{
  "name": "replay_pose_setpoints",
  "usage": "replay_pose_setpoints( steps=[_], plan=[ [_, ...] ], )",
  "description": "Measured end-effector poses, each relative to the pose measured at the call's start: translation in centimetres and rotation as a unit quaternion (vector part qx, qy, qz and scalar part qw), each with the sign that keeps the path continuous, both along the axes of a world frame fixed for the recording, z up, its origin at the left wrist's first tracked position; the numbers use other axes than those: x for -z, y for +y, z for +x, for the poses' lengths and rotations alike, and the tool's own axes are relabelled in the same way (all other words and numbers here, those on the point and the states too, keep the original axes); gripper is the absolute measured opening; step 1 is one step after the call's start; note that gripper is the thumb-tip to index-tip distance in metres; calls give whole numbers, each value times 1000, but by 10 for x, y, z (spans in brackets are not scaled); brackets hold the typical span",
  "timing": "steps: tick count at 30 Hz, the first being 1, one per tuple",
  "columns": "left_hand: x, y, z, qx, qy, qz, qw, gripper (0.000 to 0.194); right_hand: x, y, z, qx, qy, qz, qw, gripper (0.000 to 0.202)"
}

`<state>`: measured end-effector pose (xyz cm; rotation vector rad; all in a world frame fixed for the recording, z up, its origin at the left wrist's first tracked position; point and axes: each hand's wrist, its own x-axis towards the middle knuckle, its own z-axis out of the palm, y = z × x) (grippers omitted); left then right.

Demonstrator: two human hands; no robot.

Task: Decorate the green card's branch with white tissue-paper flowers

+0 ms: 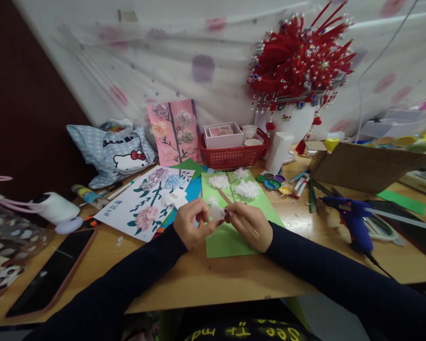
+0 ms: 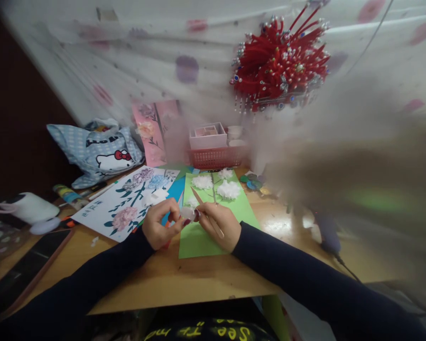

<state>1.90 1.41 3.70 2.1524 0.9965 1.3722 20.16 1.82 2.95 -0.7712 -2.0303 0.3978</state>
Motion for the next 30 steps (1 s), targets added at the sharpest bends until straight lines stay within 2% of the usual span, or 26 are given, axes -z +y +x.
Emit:
replay_pose_setpoints(
  steps=[3, 6, 10, 17, 27, 30],
  plan=[
    [-1, -6, 4, 36, 27, -17, 999, 21, 1, 0, 0, -12, -15, 16, 1000, 12],
    [2, -7, 7, 34, 0, -80, 996, 24, 3, 1, 1, -30, -20, 37, 999, 13],
    [6, -4, 8, 26, -48, -135, 989, 15, 2, 1, 1, -31, -3, 58, 998, 13],
    [8, 2, 4, -55, -95, -115, 987, 15, -3, -1, 0, 13, 13, 35, 999, 13],
    [4, 7, 4, -107, -194, -161, 962, 19, -2, 3, 1, 86, 66, -28, 994, 15],
    [3, 12, 0, -127, -219, -161, 954, 20, -2, 4, 2, 82, 70, -32, 994, 15]
  ],
)
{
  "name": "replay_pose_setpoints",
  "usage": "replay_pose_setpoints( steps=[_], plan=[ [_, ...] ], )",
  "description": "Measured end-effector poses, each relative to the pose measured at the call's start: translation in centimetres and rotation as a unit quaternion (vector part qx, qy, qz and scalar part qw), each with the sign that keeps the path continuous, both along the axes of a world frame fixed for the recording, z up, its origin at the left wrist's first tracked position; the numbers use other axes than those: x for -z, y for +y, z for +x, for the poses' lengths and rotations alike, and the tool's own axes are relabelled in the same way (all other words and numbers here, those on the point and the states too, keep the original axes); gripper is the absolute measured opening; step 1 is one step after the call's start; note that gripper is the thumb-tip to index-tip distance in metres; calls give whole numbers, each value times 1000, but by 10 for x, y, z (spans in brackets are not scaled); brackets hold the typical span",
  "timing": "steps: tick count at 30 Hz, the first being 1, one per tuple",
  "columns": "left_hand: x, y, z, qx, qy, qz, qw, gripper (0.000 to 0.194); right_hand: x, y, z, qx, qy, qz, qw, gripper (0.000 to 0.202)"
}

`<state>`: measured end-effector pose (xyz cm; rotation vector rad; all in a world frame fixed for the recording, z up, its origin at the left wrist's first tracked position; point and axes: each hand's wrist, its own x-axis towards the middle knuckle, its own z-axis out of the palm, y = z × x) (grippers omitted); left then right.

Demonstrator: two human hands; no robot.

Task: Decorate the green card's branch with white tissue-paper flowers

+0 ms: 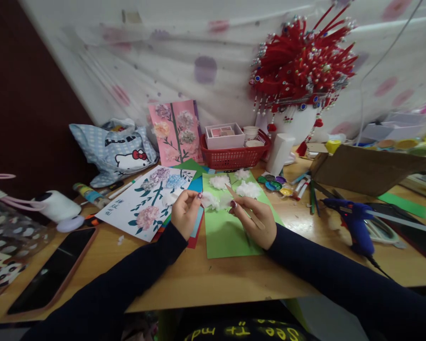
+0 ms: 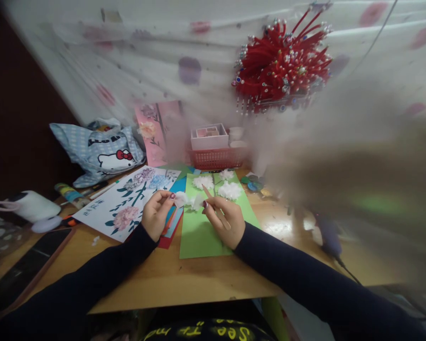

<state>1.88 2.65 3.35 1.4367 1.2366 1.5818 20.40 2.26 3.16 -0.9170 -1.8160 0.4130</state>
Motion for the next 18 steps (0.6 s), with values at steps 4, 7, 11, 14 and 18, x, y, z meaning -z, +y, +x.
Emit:
replay_pose_setpoints(
  steps=[4, 7, 11, 14, 18],
  plan=[
    [-1, 12, -10, 1, -28, 6, 1000, 21, 3, -1, 1, -150, -97, 62, 982, 16],
    [0, 21, -17, -7, -46, 14, 999, 22, 5, -4, 1, -237, -146, 92, 956, 18],
    [7, 28, -21, 17, -7, -5, 1000, 21, 4, -4, 6, -177, -101, 52, 978, 40],
    [14, 30, -20, 90, 123, -16, 988, 17, 3, 0, 12, -92, -11, -21, 996, 52],
    [15, 29, -16, 144, 308, 33, 940, 14, 2, 5, 17, -61, 26, -36, 997, 58]
  ],
)
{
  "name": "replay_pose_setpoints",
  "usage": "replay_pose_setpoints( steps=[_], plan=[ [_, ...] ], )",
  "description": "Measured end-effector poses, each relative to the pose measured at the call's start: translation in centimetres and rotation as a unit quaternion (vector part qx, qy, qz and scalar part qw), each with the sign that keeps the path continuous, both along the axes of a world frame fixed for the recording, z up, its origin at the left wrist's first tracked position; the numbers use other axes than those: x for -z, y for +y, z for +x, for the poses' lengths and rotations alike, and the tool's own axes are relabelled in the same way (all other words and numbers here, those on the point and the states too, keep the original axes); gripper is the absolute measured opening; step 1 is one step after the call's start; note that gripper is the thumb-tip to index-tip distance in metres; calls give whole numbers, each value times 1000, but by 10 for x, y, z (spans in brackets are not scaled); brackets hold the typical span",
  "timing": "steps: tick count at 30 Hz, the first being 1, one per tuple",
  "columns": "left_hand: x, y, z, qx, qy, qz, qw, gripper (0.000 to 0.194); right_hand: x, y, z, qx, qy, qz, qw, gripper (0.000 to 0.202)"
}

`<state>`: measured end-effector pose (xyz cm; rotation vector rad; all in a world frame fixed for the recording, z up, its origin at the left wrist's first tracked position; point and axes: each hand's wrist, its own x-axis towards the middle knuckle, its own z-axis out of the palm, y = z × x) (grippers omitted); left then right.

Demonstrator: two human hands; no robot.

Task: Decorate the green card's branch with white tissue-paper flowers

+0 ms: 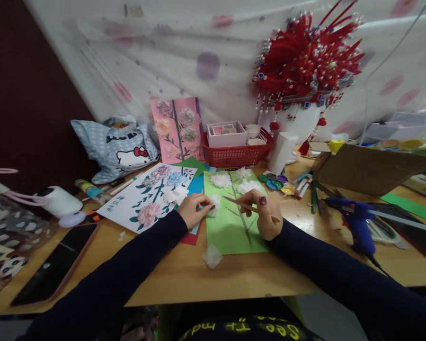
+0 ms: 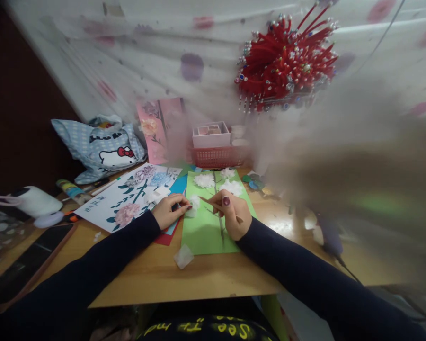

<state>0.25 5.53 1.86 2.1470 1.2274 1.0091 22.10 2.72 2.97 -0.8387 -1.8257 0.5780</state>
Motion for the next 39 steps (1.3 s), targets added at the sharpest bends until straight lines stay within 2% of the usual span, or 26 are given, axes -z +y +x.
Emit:
replay_pose_setpoints(
  steps=[5, 8, 14, 17, 18, 20, 23, 25, 31, 39],
  plan=[
    [-1, 3, 3, 23, 50, 37, 998, 14, 3, 1, -5, -18, -97, 44, 994, 52],
    [1, 5, 3, 20, 65, 43, 997, 14, 6, 3, -11, -3, -140, 53, 989, 47],
    [1, 5, 4, 23, 81, 69, 994, 15, 7, 5, -15, 12, -185, 73, 980, 43],
    [1, 4, 2, 3, 110, 102, 989, 15, 7, 5, -15, 22, -194, 76, 978, 42],
    [2, 2, 1, -8, 128, 111, 986, 19, 7, 6, -15, 25, -197, 76, 977, 41],
    [4, 1, -2, -22, 168, 109, 980, 39, 8, 6, -14, 28, -203, 79, 976, 40],
    [8, -1, -6, -16, 220, 62, 973, 77, 9, 7, -15, 31, -218, 96, 971, 38],
    [10, 0, -7, -4, 242, 31, 970, 89, 9, 8, -16, 34, -229, 114, 966, 36],
    [6, -1, -6, 8, 284, -5, 959, 94, 11, 11, -23, 54, -267, 191, 943, 34],
    [2, -3, -5, 0, 304, -11, 953, 94, 10, 12, -28, 52, -262, 166, 949, 34]
  ],
)
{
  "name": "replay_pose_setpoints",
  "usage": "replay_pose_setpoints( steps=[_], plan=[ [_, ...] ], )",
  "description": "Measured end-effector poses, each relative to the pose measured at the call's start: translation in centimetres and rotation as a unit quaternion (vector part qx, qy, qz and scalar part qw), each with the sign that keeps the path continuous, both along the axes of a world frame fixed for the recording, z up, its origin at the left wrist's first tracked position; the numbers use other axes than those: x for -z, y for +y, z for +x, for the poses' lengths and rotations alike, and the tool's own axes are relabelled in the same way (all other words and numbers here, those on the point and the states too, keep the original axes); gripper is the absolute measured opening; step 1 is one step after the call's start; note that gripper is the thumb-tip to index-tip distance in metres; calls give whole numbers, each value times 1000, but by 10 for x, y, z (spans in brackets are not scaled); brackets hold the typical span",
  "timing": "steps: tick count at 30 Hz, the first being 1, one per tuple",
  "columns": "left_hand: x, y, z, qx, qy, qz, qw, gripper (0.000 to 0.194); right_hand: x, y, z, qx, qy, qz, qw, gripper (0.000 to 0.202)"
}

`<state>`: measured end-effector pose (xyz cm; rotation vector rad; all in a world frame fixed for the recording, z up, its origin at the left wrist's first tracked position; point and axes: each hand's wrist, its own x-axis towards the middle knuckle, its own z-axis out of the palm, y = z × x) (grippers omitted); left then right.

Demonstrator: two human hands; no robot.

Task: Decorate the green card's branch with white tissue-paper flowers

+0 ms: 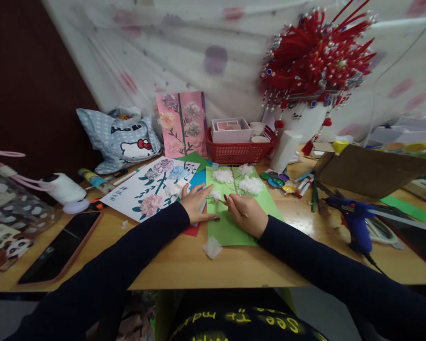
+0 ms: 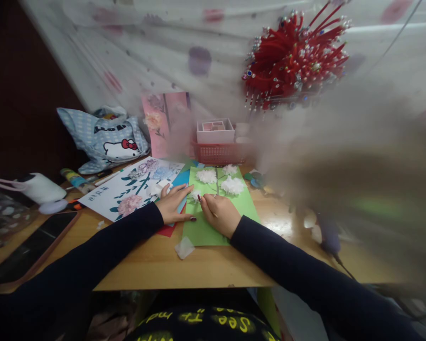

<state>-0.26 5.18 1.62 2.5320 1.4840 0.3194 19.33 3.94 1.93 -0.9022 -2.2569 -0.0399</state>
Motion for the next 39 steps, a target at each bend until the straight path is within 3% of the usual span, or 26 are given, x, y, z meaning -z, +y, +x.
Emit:
replay_pose_setpoints(
  steps=[7, 12, 14, 16, 18, 20, 23, 26, 29, 32, 35, 39],
  plan=[
    [2, 0, 0, -12, 2, 8, 1000, 93, -1, 4, 10, 7, 151, -153, 977, 44],
    [3, 1, 0, -11, -9, 27, 1000, 92, -3, 0, 20, 5, 234, -170, 957, 50],
    [-3, 0, -1, -13, -45, 72, 996, 78, -3, -1, 21, -1, 245, -170, 955, 51],
    [-12, -1, -4, -4, -101, 126, 987, 47, -2, -2, 21, -6, 245, -177, 953, 52],
    [-21, -3, -8, 47, -156, 128, 978, 23, -1, -1, 20, -10, 236, -185, 954, 52],
    [-24, -5, -10, 151, -198, 44, 968, 20, 1, 0, 20, -16, 229, -192, 954, 52],
    [-17, -7, -9, 285, -195, -86, 935, 20, 2, 2, 19, -16, 234, -194, 953, 51],
    [-7, -9, -7, 318, -149, -110, 930, 19, 2, 2, 20, -16, 239, -187, 953, 51],
    [-6, -10, -6, 284, -154, -148, 935, 15, 2, 0, 21, -23, 248, -177, 952, 51],
    [-10, -9, -3, 140, -192, -156, 959, 15, 3, -3, 23, -28, 273, -164, 948, 51],
    [-10, -5, 2, 33, -181, -38, 982, 9, 4, -6, 25, -31, 306, -141, 941, 52],
    [-4, 2, 8, 29, -131, 55, 989, 8, 4, -4, 24, -35, 275, -137, 951, 53]
  ],
)
